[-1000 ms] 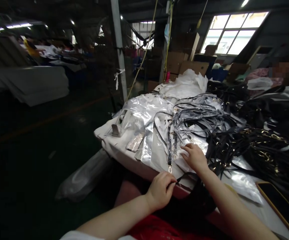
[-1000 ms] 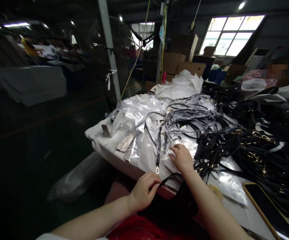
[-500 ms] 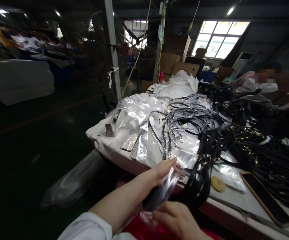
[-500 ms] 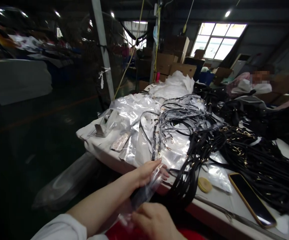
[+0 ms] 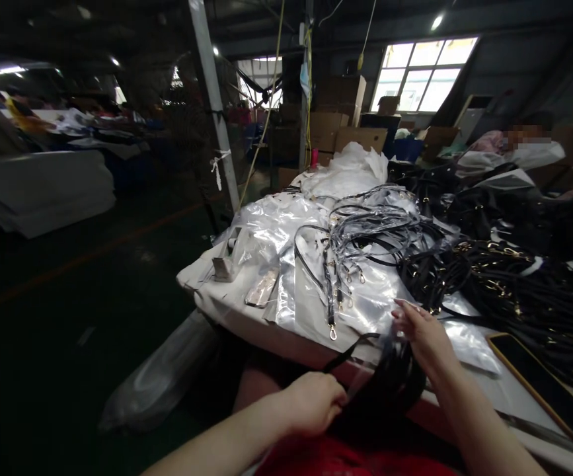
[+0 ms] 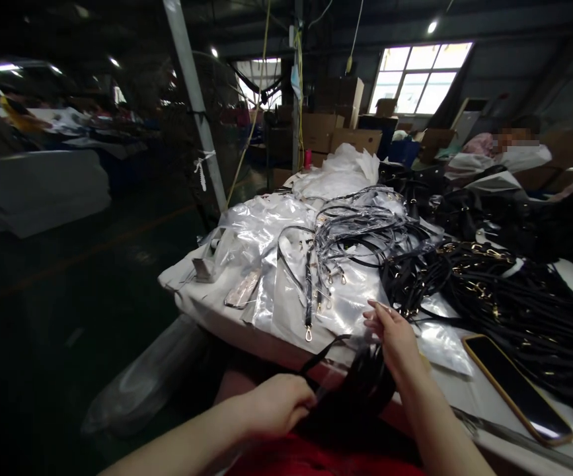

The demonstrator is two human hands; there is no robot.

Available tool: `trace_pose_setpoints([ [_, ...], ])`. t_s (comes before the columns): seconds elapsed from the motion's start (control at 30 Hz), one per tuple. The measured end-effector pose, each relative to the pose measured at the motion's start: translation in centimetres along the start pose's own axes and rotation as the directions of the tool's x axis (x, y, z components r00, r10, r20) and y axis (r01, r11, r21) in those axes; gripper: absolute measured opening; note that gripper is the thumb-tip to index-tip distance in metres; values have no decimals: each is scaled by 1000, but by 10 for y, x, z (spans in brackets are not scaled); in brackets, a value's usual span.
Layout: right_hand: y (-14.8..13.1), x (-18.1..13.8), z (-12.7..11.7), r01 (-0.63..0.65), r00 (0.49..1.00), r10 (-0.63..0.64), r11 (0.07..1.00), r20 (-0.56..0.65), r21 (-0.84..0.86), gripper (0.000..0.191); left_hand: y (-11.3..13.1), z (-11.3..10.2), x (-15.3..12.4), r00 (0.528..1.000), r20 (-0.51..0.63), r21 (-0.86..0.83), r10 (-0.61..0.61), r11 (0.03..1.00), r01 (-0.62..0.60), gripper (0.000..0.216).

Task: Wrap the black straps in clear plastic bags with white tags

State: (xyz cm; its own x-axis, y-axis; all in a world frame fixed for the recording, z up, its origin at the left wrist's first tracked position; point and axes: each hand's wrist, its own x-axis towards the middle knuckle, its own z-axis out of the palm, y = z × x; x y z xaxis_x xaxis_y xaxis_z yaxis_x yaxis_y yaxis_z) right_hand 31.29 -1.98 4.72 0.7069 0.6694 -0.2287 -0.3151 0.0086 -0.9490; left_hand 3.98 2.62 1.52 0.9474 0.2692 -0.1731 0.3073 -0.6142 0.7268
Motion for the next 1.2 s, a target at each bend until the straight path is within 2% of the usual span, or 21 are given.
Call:
trace_pose_setpoints([
  [0.07,13,-22,9,34,999,-32,997,34,-65,34,-14,-4,18,966,-218,-306,-137,950,66,36],
  [0.13,39,-61,19,68,980,-26,975,197,-212,38,-18,-9,37,928,-236,-691,-289,722,49,40],
  [0.2,72,-105,27,108,889,72,927,452,-360,37,-14,-12,53,935,-104,-894,-340,444,62,42],
  [0.27,99,-135,31,95,724,238,895,648,-436,37,-4,-12,61,940,-43,-938,-338,337,78,47],
  [0.3,105,-142,30,51,696,263,910,668,-411,36,1,-11,63,938,-58,-934,-342,349,70,48],
  [0.33,107,-143,28,-8,713,252,936,654,-353,37,7,-10,61,935,-94,-920,-343,388,50,47],
  [0.4,94,-126,19,-143,808,205,978,552,-154,49,15,-7,53,948,-140,-870,-285,492,19,43],
  [0.43,82,-112,14,-196,867,191,980,460,-36,51,18,-5,47,970,-105,-845,-220,535,30,41],
  [0.47,69,-96,8,-254,885,208,965,416,58,51,18,-2,41,990,-30,-814,-139,578,56,37],
  [0.57,36,-54,-7,-197,958,156,967,239,159,40,7,10,25,972,230,-568,49,818,93,21],
  [0.63,26,-40,-11,-136,983,110,975,150,177,37,-7,20,20,952,305,-265,25,963,59,8],
  [0.7,27,-40,-12,-110,987,88,979,132,171,44,-19,25,20,955,290,-34,-58,997,71,12],
  [0.77,35,-51,-11,-105,981,86,989,176,103,55,-23,25,24,986,134,-60,-96,993,105,14],
  [0.83,50,-69,-10,-79,964,80,997,252,-12,66,-18,20,31,987,-104,-349,-125,934,82,29],
  [0.87,60,-80,-8,-54,952,73,996,297,-74,70,-13,16,36,969,-180,-538,-167,842,45,40],
  [0.93,78,-104,-4,15,924,54,984,379,-176,75,0,10,47,956,-166,-837,-243,547,-6,56],
  [1.0,93,-126,0,102,892,38,954,451,-282,77,10,8,56,950,-100,-953,-295,304,-6,58],
  [1.03,97,-134,1,153,872,37,927,488,-343,76,13,8,59,937,-102,-969,-335,247,-17,55],
  [1.07,97,-139,-1,216,856,30,886,516,-409,74,15,9,62,914,-129,-972,-384,231,-40,52],
  [1.13,90,-136,-12,366,860,-49,752,507,-548,65,16,12,64,871,-205,-956,-446,282,-80,48],
  [1.2,75,-118,-35,474,880,-268,530,392,-703,54,14,14,62,888,-228,-924,-399,377,-68,48],
])
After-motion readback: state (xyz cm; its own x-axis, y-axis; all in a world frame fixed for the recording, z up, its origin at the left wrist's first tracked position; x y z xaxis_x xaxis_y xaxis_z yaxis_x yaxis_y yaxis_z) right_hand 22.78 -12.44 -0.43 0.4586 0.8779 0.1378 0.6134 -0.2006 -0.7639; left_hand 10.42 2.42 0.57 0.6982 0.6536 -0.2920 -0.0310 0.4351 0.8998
